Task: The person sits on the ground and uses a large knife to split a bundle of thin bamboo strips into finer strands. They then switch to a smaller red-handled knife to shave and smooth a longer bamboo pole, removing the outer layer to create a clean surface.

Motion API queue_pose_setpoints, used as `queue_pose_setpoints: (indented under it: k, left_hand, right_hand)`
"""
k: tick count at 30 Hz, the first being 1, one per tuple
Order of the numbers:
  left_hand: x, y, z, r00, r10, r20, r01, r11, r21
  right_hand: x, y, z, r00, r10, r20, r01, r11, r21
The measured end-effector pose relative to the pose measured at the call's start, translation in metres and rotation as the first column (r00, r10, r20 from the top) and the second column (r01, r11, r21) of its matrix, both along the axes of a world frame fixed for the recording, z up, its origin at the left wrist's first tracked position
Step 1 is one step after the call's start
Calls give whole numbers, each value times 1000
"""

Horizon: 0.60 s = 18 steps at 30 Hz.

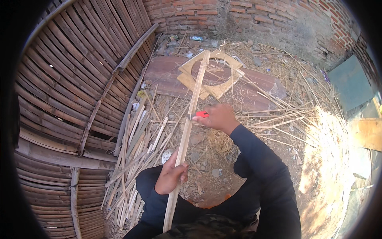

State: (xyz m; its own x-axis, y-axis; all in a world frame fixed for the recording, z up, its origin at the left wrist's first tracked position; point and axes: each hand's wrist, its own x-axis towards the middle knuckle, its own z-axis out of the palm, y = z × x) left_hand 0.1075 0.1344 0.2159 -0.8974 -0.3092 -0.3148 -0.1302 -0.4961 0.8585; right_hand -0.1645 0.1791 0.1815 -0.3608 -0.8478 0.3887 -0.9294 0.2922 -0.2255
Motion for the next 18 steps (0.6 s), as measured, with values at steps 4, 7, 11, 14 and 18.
queue_pose_setpoints:
  k: [4, 7, 11, 14, 18]
  left_hand:
    - [-1, 8, -2, 999, -43, -10, 43, 998, 47]
    - [-1, 16, -4, 997, -71, -15, 72, 994, 88]
    - [-3, 22, -2, 996, -88, -8, 88, 987, 135]
    - [-2, 35, -5, 986, -164, -29, 165, 983, 78]
    - [-8, 30, -15, 976, -206, -74, 214, 968, 133]
  right_hand:
    - [-35, -4, -3, 989, -143, 37, 144, 990, -2]
    - [-62, -5, 0, 966, -256, 43, 254, 966, 54]
    - [-88, -4, -12, 945, -326, 22, 327, 945, -25]
    - [-132, 6, -10, 804, -575, 150, 576, 816, 40]
    - [-144, 23, -19, 818, -557, 145, 556, 830, 52]
